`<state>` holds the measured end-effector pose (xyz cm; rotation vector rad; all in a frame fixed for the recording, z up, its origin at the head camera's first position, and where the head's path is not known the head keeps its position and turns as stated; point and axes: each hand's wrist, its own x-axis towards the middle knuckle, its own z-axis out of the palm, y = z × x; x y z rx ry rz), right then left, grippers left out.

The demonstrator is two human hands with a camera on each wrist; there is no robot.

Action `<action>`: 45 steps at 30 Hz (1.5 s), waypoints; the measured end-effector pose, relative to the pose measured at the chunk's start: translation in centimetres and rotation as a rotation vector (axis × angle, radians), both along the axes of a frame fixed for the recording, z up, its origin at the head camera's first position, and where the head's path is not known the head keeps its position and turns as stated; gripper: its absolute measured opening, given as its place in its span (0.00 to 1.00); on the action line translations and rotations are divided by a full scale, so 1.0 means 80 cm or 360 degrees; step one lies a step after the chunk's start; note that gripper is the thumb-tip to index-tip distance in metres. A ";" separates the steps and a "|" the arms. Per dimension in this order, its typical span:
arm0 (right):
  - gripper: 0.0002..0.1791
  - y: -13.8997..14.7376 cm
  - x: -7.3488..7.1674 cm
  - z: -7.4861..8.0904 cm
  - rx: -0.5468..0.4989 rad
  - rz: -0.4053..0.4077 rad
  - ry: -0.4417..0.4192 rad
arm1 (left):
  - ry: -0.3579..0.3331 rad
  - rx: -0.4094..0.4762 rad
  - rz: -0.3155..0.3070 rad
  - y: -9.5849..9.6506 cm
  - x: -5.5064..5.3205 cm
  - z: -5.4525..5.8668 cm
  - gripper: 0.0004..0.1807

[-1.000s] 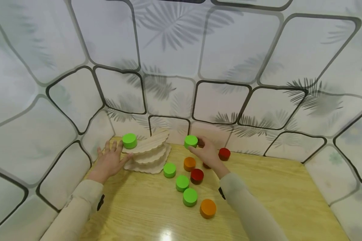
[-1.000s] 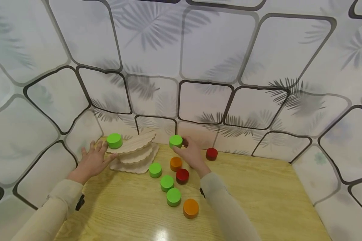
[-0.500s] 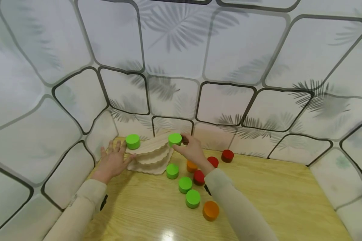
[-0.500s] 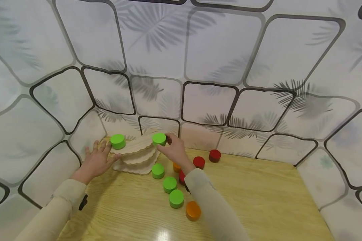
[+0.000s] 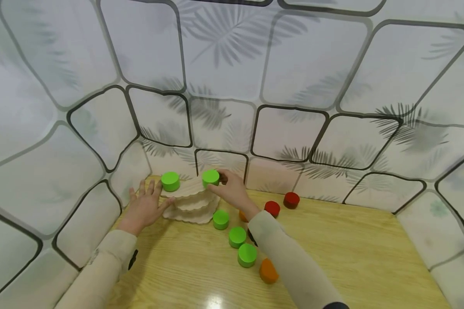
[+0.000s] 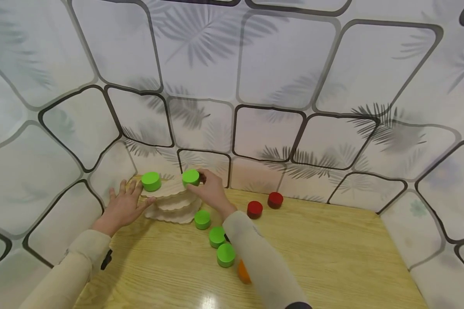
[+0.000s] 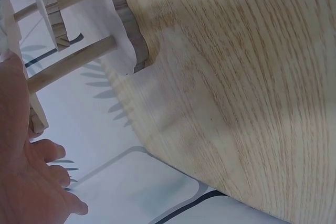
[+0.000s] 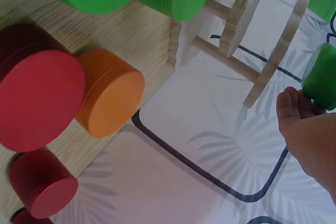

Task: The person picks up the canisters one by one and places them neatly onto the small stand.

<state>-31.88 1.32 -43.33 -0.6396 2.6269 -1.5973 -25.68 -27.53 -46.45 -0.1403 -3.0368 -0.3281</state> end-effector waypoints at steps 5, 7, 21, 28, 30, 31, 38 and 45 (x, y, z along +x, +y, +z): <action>0.27 -0.012 -0.001 -0.005 -0.0017 0.0031 -0.0019 | -0.0010 0.0005 -0.0001 0.000 0.001 0.000 0.48; 0.27 -0.017 -0.001 -0.005 -0.0022 0.0035 -0.0024 | -0.0015 0.0009 0.0000 0.000 0.001 0.000 0.48; 0.25 -0.055 -0.002 -0.007 0.0057 0.0042 -0.0011 | -0.0016 0.0002 0.0002 0.000 -0.001 -0.007 0.49; 0.26 -0.067 -0.006 -0.014 0.0124 0.0016 0.0041 | -0.0025 -0.0011 0.0002 0.001 0.000 -0.006 0.48; 0.26 -0.070 -0.006 -0.015 0.0107 0.0016 0.0036 | -0.0023 -0.0015 0.0000 0.001 0.001 -0.005 0.48; 0.26 -0.070 -0.006 -0.015 0.0101 0.0016 0.0038 | -0.0020 -0.0012 0.0000 0.000 0.001 -0.005 0.48; 0.27 -0.074 -0.008 -0.016 0.0046 0.0002 0.0012 | -0.0001 -0.0013 0.0002 -0.002 -0.003 -0.002 0.48; 0.27 -0.076 -0.010 -0.015 0.0073 -0.0012 0.0021 | 0.0002 -0.0016 -0.0003 -0.002 -0.004 -0.001 0.47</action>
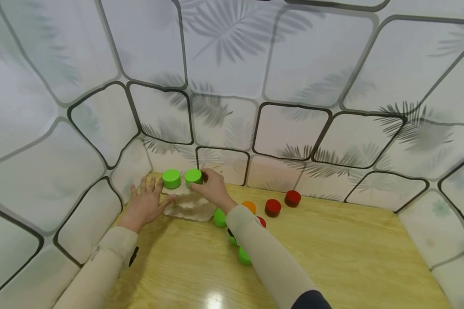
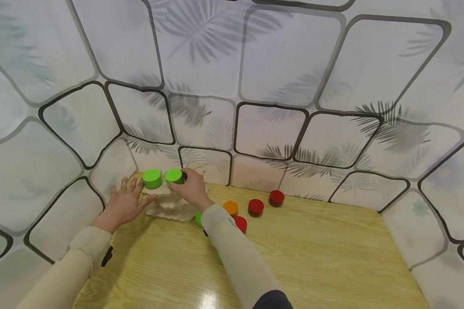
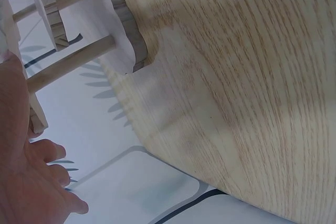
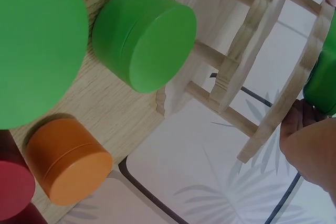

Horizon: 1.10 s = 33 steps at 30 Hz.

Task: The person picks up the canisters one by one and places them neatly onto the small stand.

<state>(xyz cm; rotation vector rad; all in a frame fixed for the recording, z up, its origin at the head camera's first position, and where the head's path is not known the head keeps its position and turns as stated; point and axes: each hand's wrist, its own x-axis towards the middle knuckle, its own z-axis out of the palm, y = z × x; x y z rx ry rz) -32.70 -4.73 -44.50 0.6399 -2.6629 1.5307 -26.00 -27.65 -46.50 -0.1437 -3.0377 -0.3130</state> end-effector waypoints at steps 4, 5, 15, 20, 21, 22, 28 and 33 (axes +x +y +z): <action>0.26 -0.004 -0.003 0.002 0.0040 -0.0009 0.0035 | 0.0030 -0.0018 -0.0003 -0.001 -0.001 0.004 0.46; 0.25 -0.005 -0.003 0.003 0.0050 -0.0011 0.0040 | 0.0032 -0.0019 -0.0001 -0.002 -0.001 0.005 0.46; 0.27 -0.014 -0.003 0.003 0.0170 0.0013 0.0052 | 0.0008 -0.0020 0.0012 -0.003 -0.003 0.002 0.48; 0.27 -0.016 -0.002 0.000 0.0171 0.0022 0.0030 | -0.0003 -0.0027 0.0016 -0.001 0.000 0.002 0.48; 0.27 -0.016 -0.002 0.000 0.0174 0.0021 0.0030 | -0.0001 -0.0028 0.0015 -0.001 0.001 0.003 0.48; 0.27 -0.016 -0.002 -0.001 0.0175 0.0019 0.0028 | -0.0002 -0.0026 0.0013 0.000 0.002 0.003 0.48; 0.28 -0.016 -0.003 -0.002 0.0191 0.0001 0.0040 | 0.0012 -0.0026 0.0013 0.001 0.003 0.002 0.48; 0.27 -0.016 -0.001 -0.002 0.0183 -0.0007 0.0026 | 0.0003 -0.0016 0.0017 0.000 0.003 0.001 0.48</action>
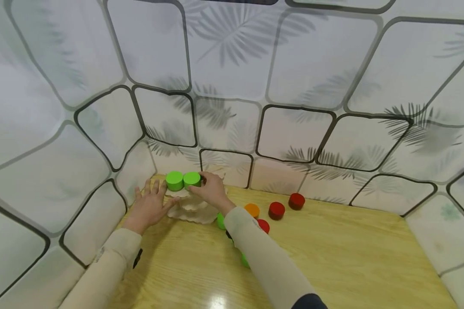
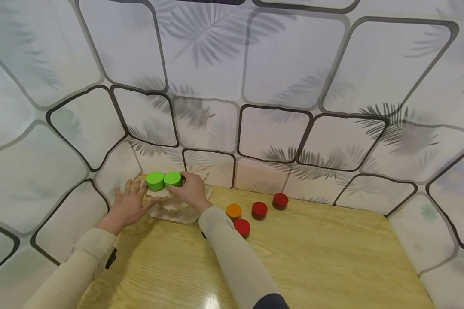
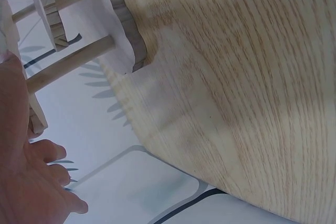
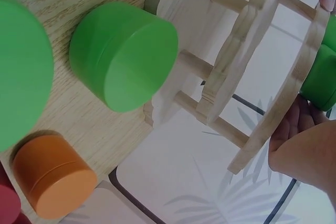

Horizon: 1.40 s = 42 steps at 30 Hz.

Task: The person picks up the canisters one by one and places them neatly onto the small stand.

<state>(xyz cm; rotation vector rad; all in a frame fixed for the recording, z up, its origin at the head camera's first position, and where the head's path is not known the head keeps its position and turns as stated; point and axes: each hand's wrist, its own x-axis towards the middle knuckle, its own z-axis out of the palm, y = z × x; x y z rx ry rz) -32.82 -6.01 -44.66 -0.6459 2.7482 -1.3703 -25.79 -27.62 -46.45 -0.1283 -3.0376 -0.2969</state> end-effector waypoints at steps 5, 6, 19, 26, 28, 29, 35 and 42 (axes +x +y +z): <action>0.27 0.005 0.003 0.001 -0.0007 0.0002 -0.0022 | 0.0004 0.0009 -0.0009 0.004 -0.001 -0.001 0.48; 0.27 0.007 0.003 0.001 -0.0008 0.0001 -0.0024 | 0.0008 0.0008 -0.0012 0.005 -0.001 -0.002 0.48; 0.36 0.048 0.012 -0.002 -0.0209 0.0082 -0.0101 | 0.0010 0.0021 -0.0029 0.009 -0.001 -0.006 0.48; 0.32 0.094 0.018 -0.007 -0.0220 0.0058 -0.0052 | -0.0051 0.0079 -0.0018 0.008 0.002 0.000 0.50; 0.32 0.104 0.019 -0.008 -0.0224 0.0053 -0.0028 | -0.0059 0.0108 -0.0010 0.008 0.002 0.001 0.50; 0.32 0.109 0.020 -0.009 -0.0231 0.0051 -0.0022 | -0.0065 0.0118 -0.0008 0.007 0.002 0.002 0.50; 0.28 0.140 0.033 -0.008 -0.0261 0.0006 0.0022 | -0.0058 0.0158 -0.0015 0.008 0.001 0.002 0.50; 0.27 0.189 0.054 -0.003 -0.0209 -0.0088 -0.0049 | -0.0097 0.0191 0.0016 0.007 -0.001 0.000 0.51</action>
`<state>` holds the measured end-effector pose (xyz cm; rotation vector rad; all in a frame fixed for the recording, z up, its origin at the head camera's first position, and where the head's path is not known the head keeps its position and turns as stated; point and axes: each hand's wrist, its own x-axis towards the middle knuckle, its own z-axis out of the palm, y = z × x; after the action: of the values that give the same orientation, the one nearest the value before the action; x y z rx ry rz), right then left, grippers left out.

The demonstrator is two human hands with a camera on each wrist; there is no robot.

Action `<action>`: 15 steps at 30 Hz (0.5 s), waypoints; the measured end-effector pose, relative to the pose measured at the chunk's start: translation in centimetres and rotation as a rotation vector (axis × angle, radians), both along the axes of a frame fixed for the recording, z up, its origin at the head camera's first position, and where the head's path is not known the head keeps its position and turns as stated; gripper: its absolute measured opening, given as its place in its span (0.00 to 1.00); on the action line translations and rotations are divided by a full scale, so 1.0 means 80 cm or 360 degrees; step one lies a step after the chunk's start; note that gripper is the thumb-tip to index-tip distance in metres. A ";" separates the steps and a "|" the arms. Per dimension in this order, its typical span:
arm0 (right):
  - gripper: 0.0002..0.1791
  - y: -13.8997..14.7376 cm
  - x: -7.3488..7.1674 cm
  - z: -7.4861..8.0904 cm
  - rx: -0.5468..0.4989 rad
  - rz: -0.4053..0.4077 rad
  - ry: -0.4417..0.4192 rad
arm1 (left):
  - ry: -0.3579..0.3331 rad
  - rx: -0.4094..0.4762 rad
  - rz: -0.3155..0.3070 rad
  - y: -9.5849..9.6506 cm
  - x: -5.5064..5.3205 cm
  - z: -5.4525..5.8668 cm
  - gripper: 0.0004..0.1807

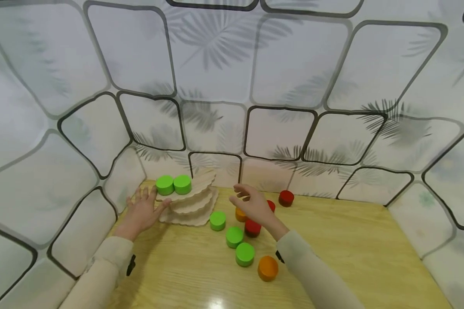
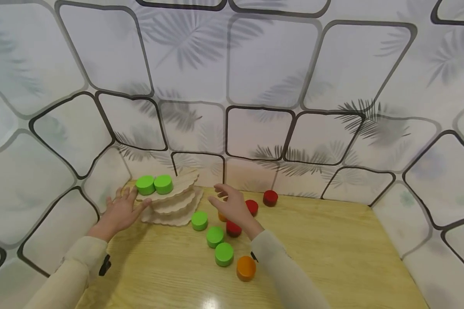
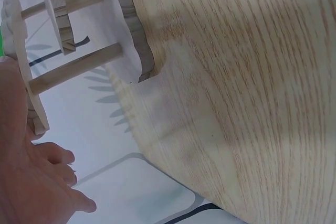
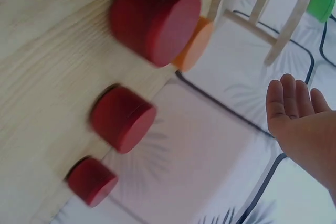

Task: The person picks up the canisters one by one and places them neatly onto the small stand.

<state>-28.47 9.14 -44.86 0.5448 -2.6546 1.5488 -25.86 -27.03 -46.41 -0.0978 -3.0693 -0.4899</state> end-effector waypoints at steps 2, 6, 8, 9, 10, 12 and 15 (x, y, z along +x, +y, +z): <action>0.27 0.015 0.005 -0.001 0.0002 -0.0020 -0.0020 | 0.0007 -0.0010 -0.0001 -0.001 0.000 -0.001 0.51; 0.28 0.041 0.010 -0.014 0.0030 -0.0040 -0.0030 | 0.0025 -0.0021 -0.0004 -0.001 0.002 0.000 0.51; 0.28 0.053 0.014 -0.022 0.0049 -0.0049 -0.0039 | 0.0024 -0.0029 -0.0002 -0.002 0.003 0.000 0.51; 0.29 0.057 0.016 -0.026 0.0057 -0.0063 -0.0047 | 0.0023 -0.0030 -0.0002 -0.002 0.004 0.001 0.51; 0.29 0.062 0.018 -0.030 0.0060 -0.0070 -0.0054 | 0.0024 -0.0037 -0.0001 -0.003 0.004 0.000 0.51; 0.29 0.070 0.024 -0.037 0.0049 -0.0086 -0.0093 | 0.0021 -0.0043 -0.0003 -0.002 0.004 0.000 0.50; 0.29 0.083 0.031 -0.048 0.0039 -0.0099 -0.0129 | 0.0035 -0.0052 -0.0013 0.000 0.003 0.000 0.50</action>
<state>-25.95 15.78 -48.72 0.4044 -2.7247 1.5562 -25.60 -27.01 -46.42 -0.1157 -3.0570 -0.4363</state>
